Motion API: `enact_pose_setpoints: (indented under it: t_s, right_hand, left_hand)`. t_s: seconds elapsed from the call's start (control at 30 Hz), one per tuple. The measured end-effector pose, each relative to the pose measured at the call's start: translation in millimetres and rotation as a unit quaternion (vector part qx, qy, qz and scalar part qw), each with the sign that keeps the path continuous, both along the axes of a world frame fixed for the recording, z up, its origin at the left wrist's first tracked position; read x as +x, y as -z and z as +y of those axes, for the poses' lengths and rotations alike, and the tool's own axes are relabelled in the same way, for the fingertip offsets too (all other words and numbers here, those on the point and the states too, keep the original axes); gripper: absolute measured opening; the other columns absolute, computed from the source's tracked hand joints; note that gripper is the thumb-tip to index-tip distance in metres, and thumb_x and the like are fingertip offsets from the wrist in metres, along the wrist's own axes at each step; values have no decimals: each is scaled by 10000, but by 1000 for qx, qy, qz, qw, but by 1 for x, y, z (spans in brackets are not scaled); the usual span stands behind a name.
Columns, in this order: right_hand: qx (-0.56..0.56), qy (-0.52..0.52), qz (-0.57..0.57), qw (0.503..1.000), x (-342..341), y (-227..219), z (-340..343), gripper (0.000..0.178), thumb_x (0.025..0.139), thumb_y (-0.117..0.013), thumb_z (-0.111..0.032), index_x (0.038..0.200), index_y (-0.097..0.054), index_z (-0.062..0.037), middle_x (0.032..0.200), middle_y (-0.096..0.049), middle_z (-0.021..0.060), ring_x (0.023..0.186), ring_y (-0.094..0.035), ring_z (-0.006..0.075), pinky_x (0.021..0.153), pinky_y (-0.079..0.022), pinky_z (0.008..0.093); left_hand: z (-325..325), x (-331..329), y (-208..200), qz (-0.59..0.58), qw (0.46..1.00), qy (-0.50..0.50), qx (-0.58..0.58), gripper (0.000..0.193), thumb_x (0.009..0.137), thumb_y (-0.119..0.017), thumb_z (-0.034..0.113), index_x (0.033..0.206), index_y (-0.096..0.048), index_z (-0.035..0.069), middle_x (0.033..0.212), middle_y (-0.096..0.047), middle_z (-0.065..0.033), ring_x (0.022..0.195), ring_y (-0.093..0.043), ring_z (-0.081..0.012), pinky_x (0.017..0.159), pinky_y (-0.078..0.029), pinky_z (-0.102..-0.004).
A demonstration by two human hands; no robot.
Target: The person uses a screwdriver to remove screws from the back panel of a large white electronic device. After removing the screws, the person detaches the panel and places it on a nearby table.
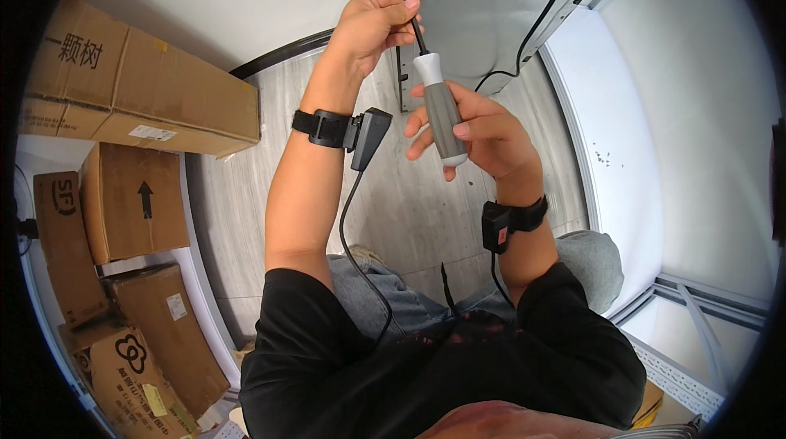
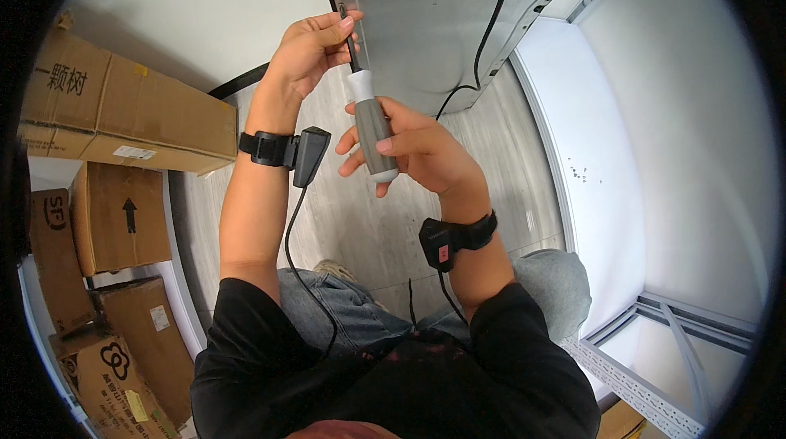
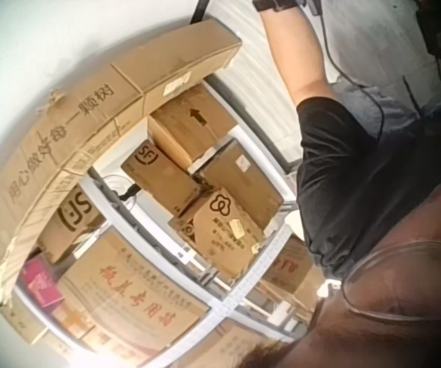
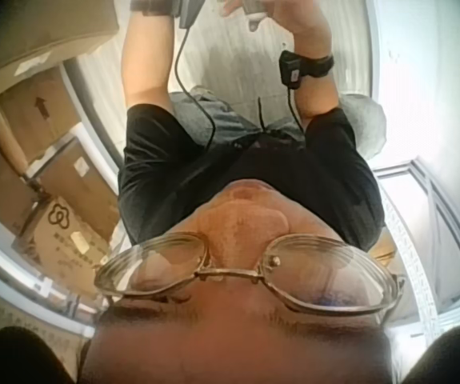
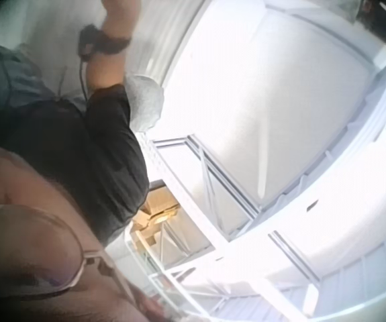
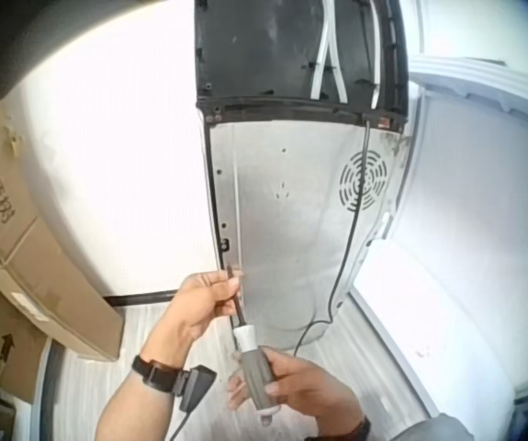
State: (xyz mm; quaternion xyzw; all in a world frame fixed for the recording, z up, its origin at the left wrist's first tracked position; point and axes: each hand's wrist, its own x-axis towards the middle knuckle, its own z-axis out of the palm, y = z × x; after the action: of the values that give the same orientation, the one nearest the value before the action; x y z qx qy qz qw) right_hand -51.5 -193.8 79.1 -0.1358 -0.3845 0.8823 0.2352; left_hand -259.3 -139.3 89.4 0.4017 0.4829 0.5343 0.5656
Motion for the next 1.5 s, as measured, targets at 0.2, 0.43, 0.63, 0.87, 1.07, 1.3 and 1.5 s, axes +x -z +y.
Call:
enact_pose_setpoints:
  t_s: [0.2, 0.43, 0.63, 0.87, 1.07, 1.3, 1.5]
  right_hand:
    - [168, 55, -165, 970, -7, 4, -6, 587, 740, -716, -192, 1209, -431, 16, 842, -585, 57, 706, -616, 120, 477, -508, 256]
    - [84, 35, -134, 987, -9, 10, -4, 589, 712, -741, -171, 1193, -449, 3, 805, -557, 44, 655, -564, 90, 426, -452, 222]
    - [119, 51, -128, 983, -5, 12, -3, 576, 706, -744, -182, 1174, -464, 3, 802, -546, 29, 646, -551, 92, 412, -382, 200]
    - [111, 39, -134, 984, -10, 17, -4, 579, 711, -741, -185, 1174, -456, 16, 862, -588, 62, 742, -636, 147, 430, -410, 214]
    - [80, 16, -97, 992, 0, 7, -2, 613, 720, -735, -183, 1210, -426, 14, 861, -592, 68, 711, -637, 150, 435, -427, 226]
    - [131, -13, -159, 978, -6, 24, 3, 594, 731, -711, -143, 1216, -398, -2, 909, -616, 112, 740, -656, 180, 457, -498, 253]
    - [23, -22, -39, 999, -3, 14, 3, 562, 750, -703, -167, 1200, -407, -3, 895, -606, 99, 767, -656, 170, 443, -487, 250]
  left_hand:
    - [-3, 6, -8, 21, 999, -22, -26, 223, 876, -630, 169, 1048, -638, 28, 764, -609, -1, 681, -596, -91, 617, -484, -212]
    - [4, -2, 5, 14, 1000, -3, 6, 216, 870, -635, 163, 1035, -642, 24, 774, -616, -2, 682, -594, -86, 610, -479, -213]
    - [0, 2, -1, -2, 1000, -11, -8, 224, 877, -626, 161, 1045, -634, 12, 789, -628, -18, 667, -597, -93, 599, -482, -201]
    - [1, 2, -2, 20, 1000, -9, -11, 231, 887, -610, 156, 1062, -621, 6, 798, -626, -27, 667, -598, -104, 609, -495, -207]
    - [1, 1, -2, -11, 1000, -14, -15, 238, 883, -614, 156, 1065, -620, 3, 797, -619, -26, 659, -592, -104, 626, -509, -222]
    - [2, 0, -1, 36, 999, -11, -18, 251, 883, -613, 159, 1074, -618, -5, 811, -624, -32, 666, -594, -102, 625, -510, -222]
    - [2, -2, 0, -15, 1000, 1, -13, 260, 873, -634, 203, 1047, -640, 10, 818, -635, -31, 671, -598, -104, 622, -505, -222]
